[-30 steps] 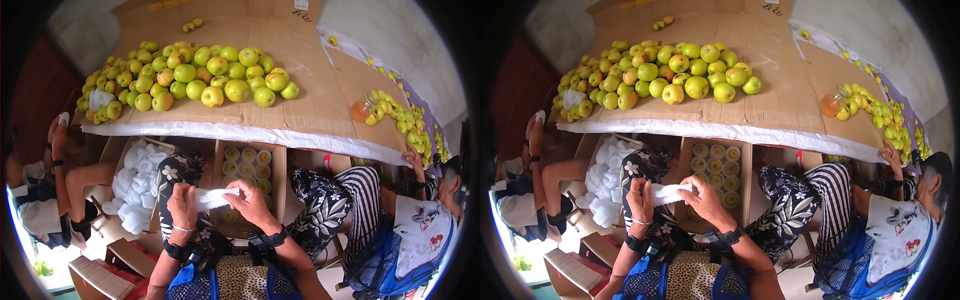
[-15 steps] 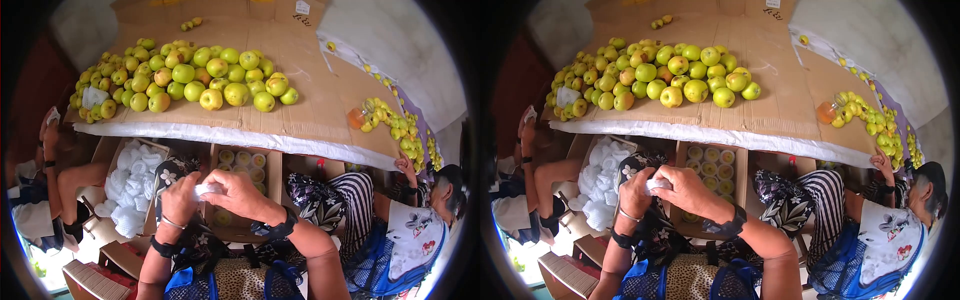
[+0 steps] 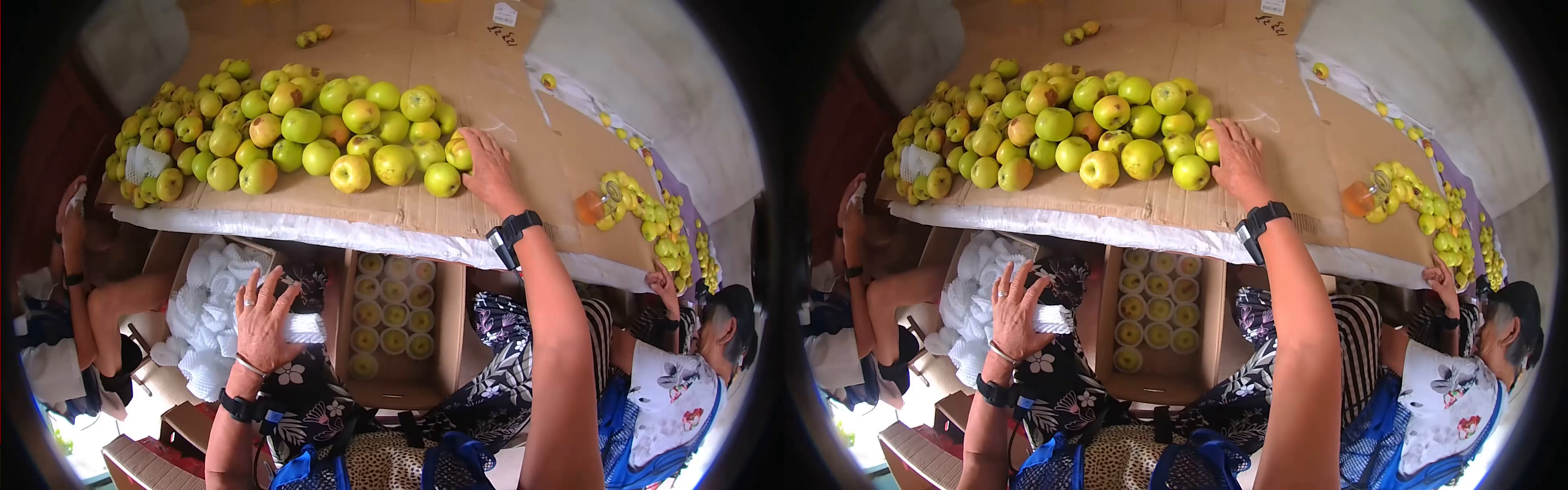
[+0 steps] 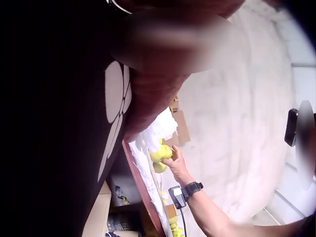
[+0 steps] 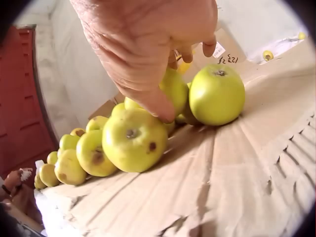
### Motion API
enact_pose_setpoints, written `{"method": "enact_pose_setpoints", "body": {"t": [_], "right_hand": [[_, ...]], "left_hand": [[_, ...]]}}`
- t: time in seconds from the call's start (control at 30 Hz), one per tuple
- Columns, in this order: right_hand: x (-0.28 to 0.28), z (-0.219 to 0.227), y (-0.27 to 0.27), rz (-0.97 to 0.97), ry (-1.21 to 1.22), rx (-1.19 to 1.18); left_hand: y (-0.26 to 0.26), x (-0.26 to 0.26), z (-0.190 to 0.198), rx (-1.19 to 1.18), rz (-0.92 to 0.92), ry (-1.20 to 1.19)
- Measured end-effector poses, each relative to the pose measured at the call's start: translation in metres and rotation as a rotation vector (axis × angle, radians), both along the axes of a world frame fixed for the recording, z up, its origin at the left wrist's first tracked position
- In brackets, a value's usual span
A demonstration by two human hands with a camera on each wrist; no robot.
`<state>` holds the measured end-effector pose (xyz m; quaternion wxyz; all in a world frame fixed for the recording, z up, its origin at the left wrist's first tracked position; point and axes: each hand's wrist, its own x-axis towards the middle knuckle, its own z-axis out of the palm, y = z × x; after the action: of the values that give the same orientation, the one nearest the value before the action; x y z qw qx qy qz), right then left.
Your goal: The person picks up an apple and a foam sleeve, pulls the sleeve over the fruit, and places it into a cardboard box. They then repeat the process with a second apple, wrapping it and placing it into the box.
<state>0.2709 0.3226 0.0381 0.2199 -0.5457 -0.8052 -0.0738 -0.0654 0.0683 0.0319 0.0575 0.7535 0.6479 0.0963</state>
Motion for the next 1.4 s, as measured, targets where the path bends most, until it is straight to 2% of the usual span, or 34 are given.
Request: {"method": "enact_pose_setpoints", "body": {"t": [0.2,0.23,0.3,0.33,0.37,0.43,0.47,0.5,0.57,0.67,0.7,0.77,0.8,0.83,0.9,0.93,1.03,1.1,1.2,1.33,1.4], "right_hand": [[0.005,0.003,0.005,0.082,0.017,0.003],[0.005,0.005,0.001,0.069,0.150,0.039],[0.006,0.018,-0.019,0.044,0.401,0.114],[0.006,0.022,-0.034,0.116,0.684,0.004],[0.003,0.025,-0.052,0.189,0.967,-0.110],[-0.001,0.027,-0.089,0.317,1.525,-0.408],[-0.002,0.026,-0.107,0.366,1.794,-0.593],[-0.004,0.025,-0.123,0.411,1.901,-0.677],[-0.008,0.027,-0.151,0.500,2.100,-0.848],[-0.021,0.040,-0.183,0.510,2.260,-1.018],[-0.024,0.039,-0.189,0.599,2.288,-1.062],[-0.026,0.032,-0.200,0.766,2.334,-1.148],[-0.029,0.037,-0.208,0.844,2.347,-1.212],[-0.039,0.040,-0.224,0.775,2.313,-1.152],[-0.046,0.045,-0.247,0.645,2.227,-1.022],[-0.050,0.049,-0.259,0.603,2.212,-1.009],[-0.054,0.044,-0.285,0.603,1.953,-0.975],[-0.058,0.049,-0.301,0.594,2.021,-1.037],[-0.067,0.060,-0.318,0.615,2.005,-1.073],[-0.077,0.058,-0.326,0.727,1.965,-1.180],[-0.078,0.049,-0.325,0.628,1.902,-1.215]], "left_hand": [[0.004,-0.002,0.002,-0.009,0.006,0.012],[0.004,-0.005,0.000,0.002,0.005,0.006],[-0.001,-0.013,-0.006,0.102,-0.031,-0.154],[-0.004,-0.018,-0.013,0.151,-0.052,-0.242],[-0.009,-0.030,-0.034,0.265,-0.088,-0.492],[-0.013,-0.022,-0.041,0.473,-0.041,-0.820],[-0.016,-0.024,-0.044,0.479,-0.018,-0.786],[-0.019,-0.028,-0.048,0.481,0.004,-0.756],[-0.026,-0.020,-0.037,0.484,0.050,-0.670],[-0.027,-0.016,-0.040,0.490,0.072,-0.536],[-0.027,-0.011,-0.030,0.583,0.034,-0.462],[-0.035,0.001,-0.025,0.444,0.013,-0.737],[-0.038,0.007,-0.023,0.391,-0.014,-0.698],[-0.049,0.031,0.002,0.353,0.051,-0.764],[-0.053,0.048,0.005,0.190,0.112,-1.062],[-0.055,0.054,0.014,0.181,0.094,-1.054],[-0.063,0.060,0.032,0.051,0.063,-1.068],[-0.064,0.057,0.031,0.216,-0.076,-0.884],[-0.069,0.056,0.042,0.266,-0.060,-0.694],[-0.071,0.055,0.044,0.283,-0.100,-0.641],[-0.071,0.055,0.047,0.263,-0.119,-0.604]]}}
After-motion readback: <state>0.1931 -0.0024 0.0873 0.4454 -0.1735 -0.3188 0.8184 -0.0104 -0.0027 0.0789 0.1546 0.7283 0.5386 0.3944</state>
